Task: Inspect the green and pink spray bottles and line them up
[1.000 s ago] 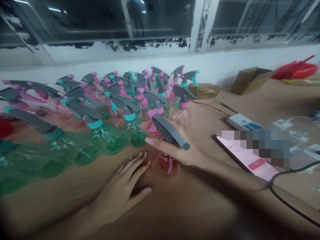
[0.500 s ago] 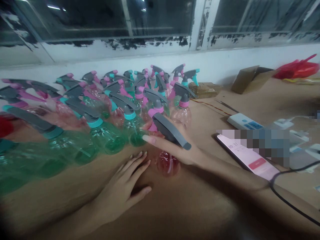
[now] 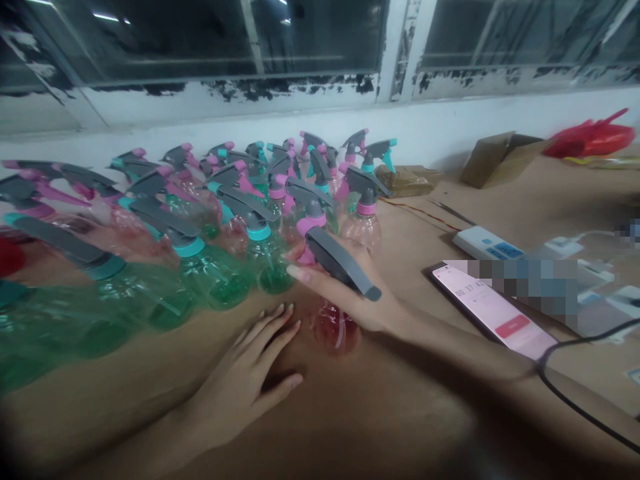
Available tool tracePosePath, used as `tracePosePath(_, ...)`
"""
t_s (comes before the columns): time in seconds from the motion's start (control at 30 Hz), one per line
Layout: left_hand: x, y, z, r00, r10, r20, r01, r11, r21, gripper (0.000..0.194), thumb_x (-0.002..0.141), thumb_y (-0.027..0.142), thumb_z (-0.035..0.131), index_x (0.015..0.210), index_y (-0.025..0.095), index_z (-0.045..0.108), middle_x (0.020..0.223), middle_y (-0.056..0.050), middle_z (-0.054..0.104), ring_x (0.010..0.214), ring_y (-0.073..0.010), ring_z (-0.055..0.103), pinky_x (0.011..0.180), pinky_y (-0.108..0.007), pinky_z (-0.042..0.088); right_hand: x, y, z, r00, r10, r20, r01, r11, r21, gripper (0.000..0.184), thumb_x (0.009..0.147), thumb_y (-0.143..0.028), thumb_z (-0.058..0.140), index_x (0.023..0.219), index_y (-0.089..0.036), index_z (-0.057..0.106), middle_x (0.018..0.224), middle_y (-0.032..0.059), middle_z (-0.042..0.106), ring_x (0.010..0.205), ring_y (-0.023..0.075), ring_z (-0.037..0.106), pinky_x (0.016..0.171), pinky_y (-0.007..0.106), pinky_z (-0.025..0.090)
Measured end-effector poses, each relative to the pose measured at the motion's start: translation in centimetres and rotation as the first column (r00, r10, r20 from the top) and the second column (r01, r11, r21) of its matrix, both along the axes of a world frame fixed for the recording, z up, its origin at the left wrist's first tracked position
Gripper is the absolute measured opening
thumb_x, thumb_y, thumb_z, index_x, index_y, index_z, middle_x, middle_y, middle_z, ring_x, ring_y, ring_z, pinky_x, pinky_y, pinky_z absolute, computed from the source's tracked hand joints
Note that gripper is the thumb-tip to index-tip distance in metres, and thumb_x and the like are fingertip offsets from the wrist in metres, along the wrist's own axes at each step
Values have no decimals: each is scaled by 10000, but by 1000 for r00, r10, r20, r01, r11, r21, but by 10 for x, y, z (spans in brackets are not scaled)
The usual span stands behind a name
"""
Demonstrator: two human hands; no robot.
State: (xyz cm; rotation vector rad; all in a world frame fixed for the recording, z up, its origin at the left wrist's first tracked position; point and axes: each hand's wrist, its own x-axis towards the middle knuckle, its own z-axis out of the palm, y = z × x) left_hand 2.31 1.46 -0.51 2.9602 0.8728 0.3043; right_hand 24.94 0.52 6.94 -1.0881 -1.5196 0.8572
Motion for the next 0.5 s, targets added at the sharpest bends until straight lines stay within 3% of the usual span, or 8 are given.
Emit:
tracePosePath(0.27, 0, 1, 0, 1000, 0, 1, 0, 1000, 6, 587, 932, 511, 475, 1375, 130, 415, 1477, -138, 353, 1344, -291, 339, 1064, -487, 332, -1, 3, -12, 995, 47, -84, -52, 997, -56, 271, 837, -371, 631, 1096, -288, 626, 1183, 4, 668, 1134, 218, 601, 999, 366, 452)
tracePosePath(0.37, 0, 2, 0, 1000, -4, 8, 4, 1000, 15, 591, 928, 502, 490, 1374, 121, 418, 1476, -146, 352, 1342, -297, 341, 1069, -483, 327, 2, 4, -15, 995, 77, -70, -81, 995, -58, 235, 850, -368, 619, 1066, -283, 655, 1150, 5, 683, 1132, 207, 602, 1051, 368, 409)
tracePosePath(0.5, -1, 1, -1, 1000, -5, 25, 5, 1000, 12, 599, 928, 509, 489, 1369, 109, 426, 1476, -152, 351, 1344, -303, 336, 1070, -479, 325, 4, 3, -17, 999, 15, -34, -18, 994, -104, 270, 830, -392, 637, 1073, -278, 667, 1022, 18, 723, 1036, 221, 652, 947, 370, 500)
